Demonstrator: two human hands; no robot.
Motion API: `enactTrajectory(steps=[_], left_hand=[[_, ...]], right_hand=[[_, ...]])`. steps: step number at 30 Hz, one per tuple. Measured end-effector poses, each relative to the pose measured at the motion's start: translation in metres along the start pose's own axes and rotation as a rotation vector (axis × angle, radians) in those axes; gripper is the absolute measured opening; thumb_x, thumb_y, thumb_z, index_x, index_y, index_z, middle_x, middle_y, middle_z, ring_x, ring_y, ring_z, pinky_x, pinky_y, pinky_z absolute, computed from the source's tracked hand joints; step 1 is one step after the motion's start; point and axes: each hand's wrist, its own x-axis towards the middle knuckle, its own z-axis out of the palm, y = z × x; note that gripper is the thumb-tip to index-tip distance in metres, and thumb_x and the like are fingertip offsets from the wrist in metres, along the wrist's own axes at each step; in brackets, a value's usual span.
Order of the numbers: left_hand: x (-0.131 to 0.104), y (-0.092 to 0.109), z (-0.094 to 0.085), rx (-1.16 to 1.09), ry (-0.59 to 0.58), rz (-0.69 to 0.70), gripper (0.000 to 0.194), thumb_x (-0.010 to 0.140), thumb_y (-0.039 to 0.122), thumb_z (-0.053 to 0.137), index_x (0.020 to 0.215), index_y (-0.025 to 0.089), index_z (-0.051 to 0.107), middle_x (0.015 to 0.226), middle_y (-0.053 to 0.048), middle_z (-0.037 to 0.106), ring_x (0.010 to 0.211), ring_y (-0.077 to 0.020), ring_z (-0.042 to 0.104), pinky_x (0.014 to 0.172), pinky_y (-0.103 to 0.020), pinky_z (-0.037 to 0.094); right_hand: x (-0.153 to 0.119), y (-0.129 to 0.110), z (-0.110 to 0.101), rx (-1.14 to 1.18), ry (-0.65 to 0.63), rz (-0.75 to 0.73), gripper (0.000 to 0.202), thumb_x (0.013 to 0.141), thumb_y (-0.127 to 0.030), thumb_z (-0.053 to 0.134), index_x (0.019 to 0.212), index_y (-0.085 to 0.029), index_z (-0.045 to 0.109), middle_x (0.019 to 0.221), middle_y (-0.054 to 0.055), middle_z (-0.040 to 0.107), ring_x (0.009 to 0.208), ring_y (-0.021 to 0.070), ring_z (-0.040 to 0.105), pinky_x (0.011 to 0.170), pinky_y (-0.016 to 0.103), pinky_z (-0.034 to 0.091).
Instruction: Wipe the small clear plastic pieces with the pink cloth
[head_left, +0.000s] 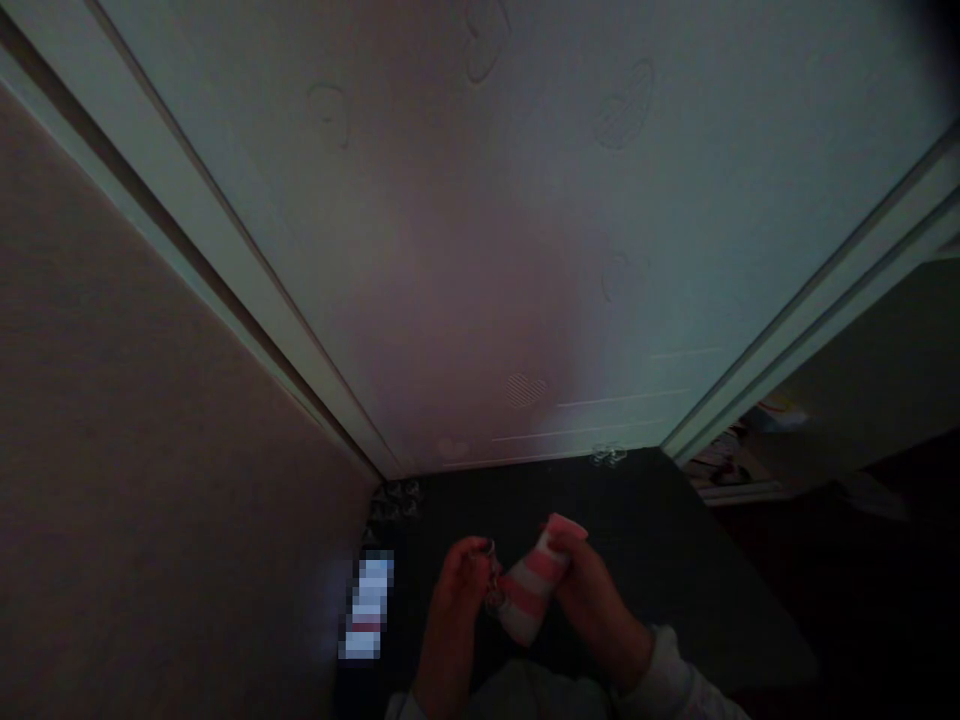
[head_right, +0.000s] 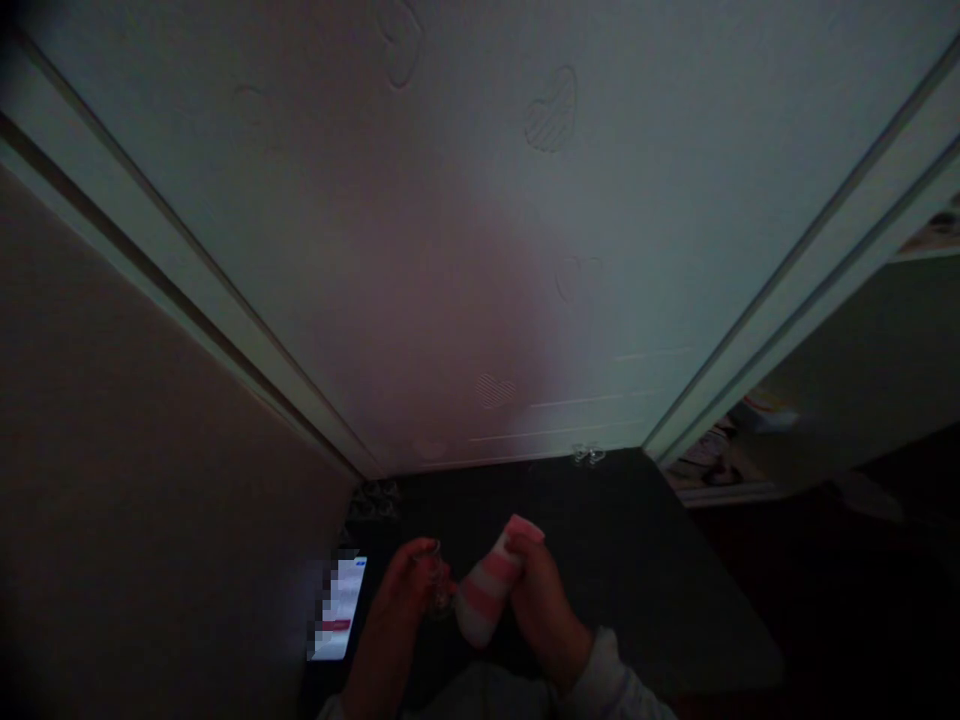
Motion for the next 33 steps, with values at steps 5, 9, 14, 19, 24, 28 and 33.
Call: enactTrajectory(steps=[5,9,14,19,24,28,33], left_hand=[[-0.002,-0.002,0.004,0.059,0.007,-0.027,0.051,0.075,0.058,0.058,0.108,0.02,0.058,0.091,-0.005,0.067,0.081,-0.0219,0.063,0.071,-0.03,0.049],[-0.001,-0.001,0.007,0.071,-0.048,-0.046,0.052,0.073,0.049,0.065,0.114,0.02,0.057,0.099,-0.007,0.068,0.094,-0.0248,0.063,0.079,-0.031,0.047],[0.004,-0.013,0.008,0.141,-0.068,0.022,0.039,0.077,0.039,0.063,0.109,0.019,0.056,0.1,-0.009,0.07,0.095,-0.026,0.063,0.081,-0.033,0.046],[0.006,-0.019,0.007,0.262,-0.086,0.105,0.018,0.08,0.035,0.059,0.088,0.02,0.056,0.082,-0.006,0.071,0.079,-0.0239,0.066,0.069,-0.029,0.047],[0.005,-0.013,0.01,0.291,-0.102,0.127,0.014,0.082,0.033,0.057,0.086,0.02,0.058,0.082,-0.006,0.072,0.078,-0.0237,0.067,0.068,-0.029,0.047],[0.003,-0.008,0.012,0.255,-0.142,0.128,0.014,0.081,0.031,0.058,0.09,0.021,0.063,0.092,-0.006,0.073,0.087,-0.025,0.066,0.077,-0.031,0.048],[0.002,-0.009,0.01,0.25,-0.172,0.131,0.019,0.08,0.032,0.059,0.092,0.019,0.066,0.094,-0.008,0.073,0.088,-0.0256,0.065,0.079,-0.032,0.047]], right_hand=[[-0.005,0.007,0.01,0.121,0.105,0.071,0.018,0.068,-0.029,0.061,0.085,-0.025,0.056,0.075,-0.004,0.059,0.069,0.0184,0.059,0.066,0.033,0.05],[-0.016,0.007,0.023,0.168,0.11,0.123,0.023,0.071,-0.031,0.061,0.092,-0.025,0.056,0.082,-0.002,0.06,0.074,0.0195,0.061,0.07,0.034,0.052],[-0.027,-0.004,0.037,0.288,-0.009,0.194,0.018,0.069,-0.024,0.063,0.087,-0.022,0.059,0.081,-0.002,0.061,0.074,0.0179,0.061,0.072,0.032,0.05],[-0.03,-0.014,0.039,0.287,-0.095,0.18,0.011,0.065,-0.021,0.067,0.074,-0.02,0.062,0.078,0.0,0.061,0.077,0.0189,0.059,0.075,0.032,0.048],[-0.033,-0.016,0.038,0.264,-0.099,0.163,0.011,0.064,-0.024,0.068,0.073,-0.021,0.063,0.082,0.001,0.061,0.082,0.0207,0.058,0.078,0.034,0.047],[-0.03,-0.015,0.037,0.155,-0.104,0.1,0.011,0.063,-0.026,0.069,0.07,-0.02,0.062,0.08,0.001,0.06,0.08,0.0209,0.058,0.077,0.034,0.046],[-0.026,-0.012,0.034,0.047,-0.097,0.059,0.015,0.066,-0.029,0.069,0.074,-0.02,0.061,0.08,0.001,0.059,0.079,0.0208,0.056,0.075,0.033,0.046]])
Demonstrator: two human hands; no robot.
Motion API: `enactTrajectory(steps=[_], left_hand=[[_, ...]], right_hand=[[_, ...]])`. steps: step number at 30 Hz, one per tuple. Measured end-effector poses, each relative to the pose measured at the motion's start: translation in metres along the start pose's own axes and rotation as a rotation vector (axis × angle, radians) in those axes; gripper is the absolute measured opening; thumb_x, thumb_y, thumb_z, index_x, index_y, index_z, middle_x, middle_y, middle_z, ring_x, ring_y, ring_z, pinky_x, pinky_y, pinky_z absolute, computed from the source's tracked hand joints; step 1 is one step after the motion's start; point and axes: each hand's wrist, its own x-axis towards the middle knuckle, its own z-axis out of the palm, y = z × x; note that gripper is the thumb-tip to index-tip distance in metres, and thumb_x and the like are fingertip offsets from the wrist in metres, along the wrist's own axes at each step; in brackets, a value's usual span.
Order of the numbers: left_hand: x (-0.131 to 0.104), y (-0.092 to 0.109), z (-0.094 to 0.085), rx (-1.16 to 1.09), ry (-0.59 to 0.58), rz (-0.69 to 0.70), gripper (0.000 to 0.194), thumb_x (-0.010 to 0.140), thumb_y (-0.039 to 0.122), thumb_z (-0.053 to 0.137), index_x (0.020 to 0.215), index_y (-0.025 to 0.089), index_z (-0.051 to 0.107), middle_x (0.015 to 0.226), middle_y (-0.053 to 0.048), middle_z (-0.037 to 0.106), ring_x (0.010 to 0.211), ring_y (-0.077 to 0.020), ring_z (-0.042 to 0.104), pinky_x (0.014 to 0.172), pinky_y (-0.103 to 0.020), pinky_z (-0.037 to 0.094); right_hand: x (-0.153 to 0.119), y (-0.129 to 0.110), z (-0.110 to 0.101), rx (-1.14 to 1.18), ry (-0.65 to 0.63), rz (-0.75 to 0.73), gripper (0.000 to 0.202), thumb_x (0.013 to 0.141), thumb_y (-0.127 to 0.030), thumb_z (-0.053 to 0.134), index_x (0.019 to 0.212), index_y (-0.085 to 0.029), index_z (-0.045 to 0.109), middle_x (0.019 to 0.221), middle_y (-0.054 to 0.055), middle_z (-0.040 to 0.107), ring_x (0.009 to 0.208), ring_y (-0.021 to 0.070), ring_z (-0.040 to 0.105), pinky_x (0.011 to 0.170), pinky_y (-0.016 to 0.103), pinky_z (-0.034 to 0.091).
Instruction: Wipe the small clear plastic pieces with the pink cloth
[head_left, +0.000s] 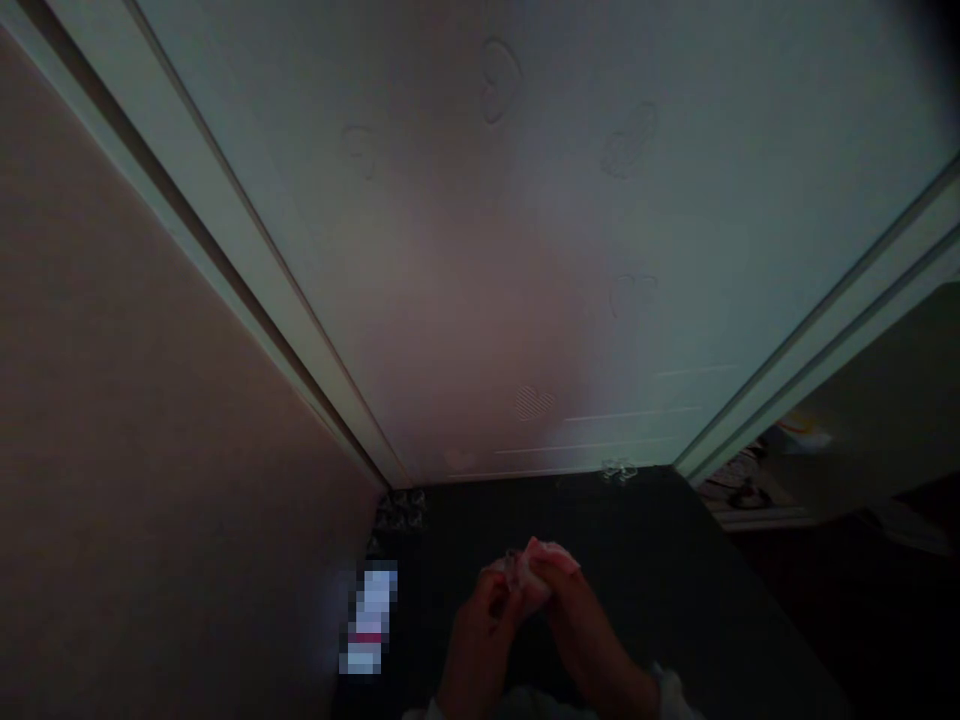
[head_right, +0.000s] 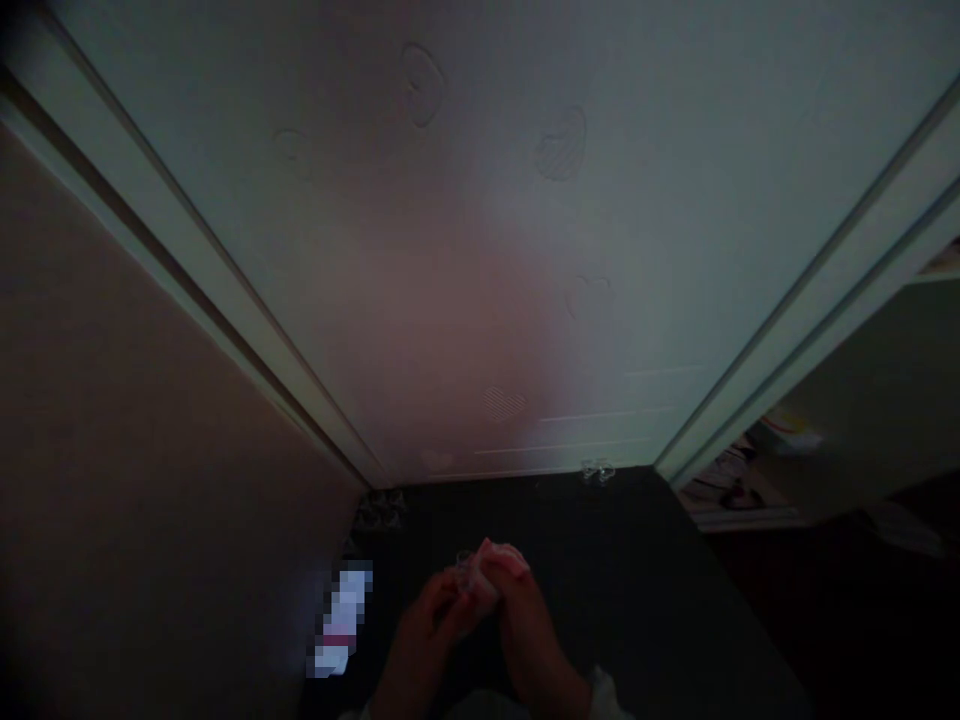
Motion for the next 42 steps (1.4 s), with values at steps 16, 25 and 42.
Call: enactTrajectory(steps=[16,25,42], left_hand=[[0.005,-0.002,-0.012,-0.053,0.202,-0.079,0.017,0.071,0.032,0.062,0.079,0.017,0.061,0.072,-0.001,0.063,0.072,-0.0208,0.059,0.067,-0.029,0.046],[0.004,-0.006,-0.013,-0.028,0.088,-0.08,0.022,0.063,0.028,0.066,0.081,0.015,0.065,0.077,-0.004,0.069,0.075,-0.0223,0.061,0.068,-0.029,0.047],[0.002,-0.019,-0.02,-0.044,0.126,-0.115,0.027,0.073,0.039,0.063,0.082,0.014,0.063,0.077,-0.002,0.064,0.076,-0.0207,0.058,0.068,-0.027,0.045]], right_hand=[[-0.016,-0.016,-0.001,-0.022,-0.089,0.041,0.035,0.062,-0.02,0.066,0.096,-0.02,0.06,0.092,0.003,0.065,0.082,0.0211,0.06,0.073,0.032,0.047],[-0.021,-0.008,-0.003,-0.064,-0.254,0.087,0.039,0.061,-0.02,0.067,0.099,-0.021,0.059,0.086,0.001,0.066,0.078,0.0195,0.06,0.07,0.029,0.046],[-0.009,-0.015,-0.026,-0.396,-0.264,0.05,0.046,0.07,-0.053,0.068,0.101,-0.019,0.064,0.096,0.007,0.069,0.087,0.0256,0.062,0.075,0.034,0.048]])
